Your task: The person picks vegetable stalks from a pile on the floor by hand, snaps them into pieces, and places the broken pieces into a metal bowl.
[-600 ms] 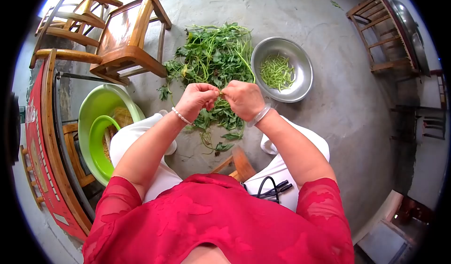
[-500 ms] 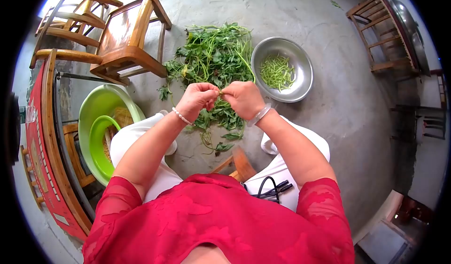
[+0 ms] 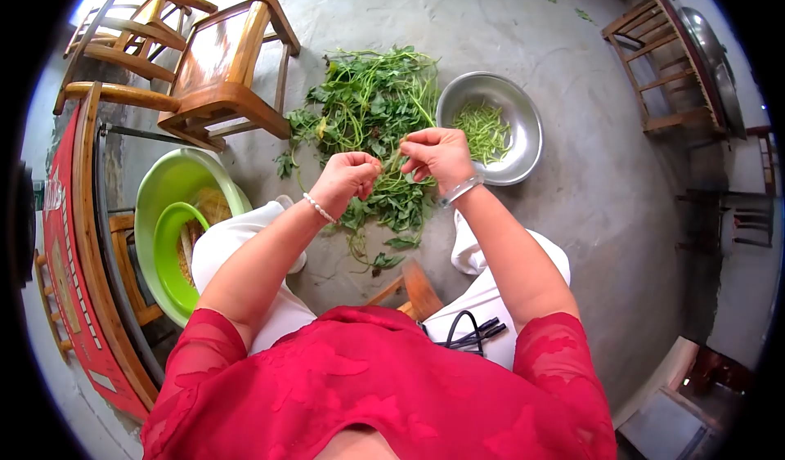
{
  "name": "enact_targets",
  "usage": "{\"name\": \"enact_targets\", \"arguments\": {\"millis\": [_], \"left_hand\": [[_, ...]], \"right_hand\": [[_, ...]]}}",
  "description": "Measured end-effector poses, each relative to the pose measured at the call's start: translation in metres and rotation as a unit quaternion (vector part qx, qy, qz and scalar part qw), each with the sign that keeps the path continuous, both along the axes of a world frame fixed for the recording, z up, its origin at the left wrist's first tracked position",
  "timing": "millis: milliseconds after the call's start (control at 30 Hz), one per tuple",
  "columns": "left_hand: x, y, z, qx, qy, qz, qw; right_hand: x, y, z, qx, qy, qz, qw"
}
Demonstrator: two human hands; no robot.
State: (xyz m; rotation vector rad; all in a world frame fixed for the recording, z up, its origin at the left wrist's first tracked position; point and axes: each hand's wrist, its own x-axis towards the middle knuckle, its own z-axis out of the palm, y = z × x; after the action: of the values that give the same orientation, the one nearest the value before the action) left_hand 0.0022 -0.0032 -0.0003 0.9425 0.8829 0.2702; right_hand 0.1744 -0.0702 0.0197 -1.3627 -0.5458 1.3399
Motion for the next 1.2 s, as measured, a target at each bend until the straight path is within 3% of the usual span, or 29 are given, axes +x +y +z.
{"name": "enact_targets", "arguments": {"millis": [167, 333, 533, 633, 800, 833, 900, 1000, 1067, 1100, 1133, 1167, 1200], "left_hand": [[0.002, -0.002, 0.007, 0.02, 0.001, 0.039, 0.999], [0.0, -0.001, 0.008, 0.047, -0.145, 0.058, 0.987], [-0.002, 0.002, 0.008, -0.033, -0.149, 0.053, 0.987], [-0.002, 0.002, 0.0, -0.04, -0.135, 0.047, 0.989], [-0.007, 0.001, -0.001, -0.017, -0.101, 0.011, 0.995], [-0.007, -0.001, -0.001, -0.003, -0.094, -0.005, 0.996], [-0.006, -0.007, -0.005, 0.019, -0.057, -0.036, 0.998], [-0.006, -0.014, -0.011, 0.084, -0.002, -0.117, 0.99], [-0.007, -0.018, -0.006, 0.156, 0.078, -0.202, 0.964], [-0.006, -0.019, -0.005, 0.189, 0.125, -0.253, 0.941], [-0.007, -0.021, -0.007, 0.327, 0.134, -0.32, 0.879], [-0.012, -0.026, -0.019, 0.437, 0.072, -0.317, 0.839], [-0.015, -0.03, -0.022, 0.493, 0.095, -0.353, 0.79]], "right_hand": [[0.012, 0.002, 0.004, -0.014, -0.033, -0.004, 0.999], [0.001, 0.001, 0.002, -0.035, -0.037, 0.037, 0.998], [0.004, 0.0, 0.003, -0.024, -0.005, 0.034, 0.999], [0.014, 0.002, 0.008, -0.007, -0.044, 0.006, 0.999], [0.055, 0.006, 0.016, 0.032, -0.21, -0.066, 0.975], [0.071, 0.006, 0.013, 0.016, -0.293, -0.069, 0.954], [0.099, 0.002, 0.008, -0.02, -0.54, -0.086, 0.837], [0.117, -0.007, 0.019, -0.108, -0.542, -0.139, 0.822], [0.119, -0.009, 0.026, -0.093, -0.518, -0.161, 0.835], [0.119, -0.01, 0.026, -0.086, -0.506, -0.17, 0.841], [0.118, -0.01, 0.025, -0.081, -0.496, -0.168, 0.848], [0.116, -0.009, 0.025, -0.078, -0.501, -0.156, 0.848], [0.113, -0.007, 0.025, -0.076, -0.505, -0.145, 0.848]]}}
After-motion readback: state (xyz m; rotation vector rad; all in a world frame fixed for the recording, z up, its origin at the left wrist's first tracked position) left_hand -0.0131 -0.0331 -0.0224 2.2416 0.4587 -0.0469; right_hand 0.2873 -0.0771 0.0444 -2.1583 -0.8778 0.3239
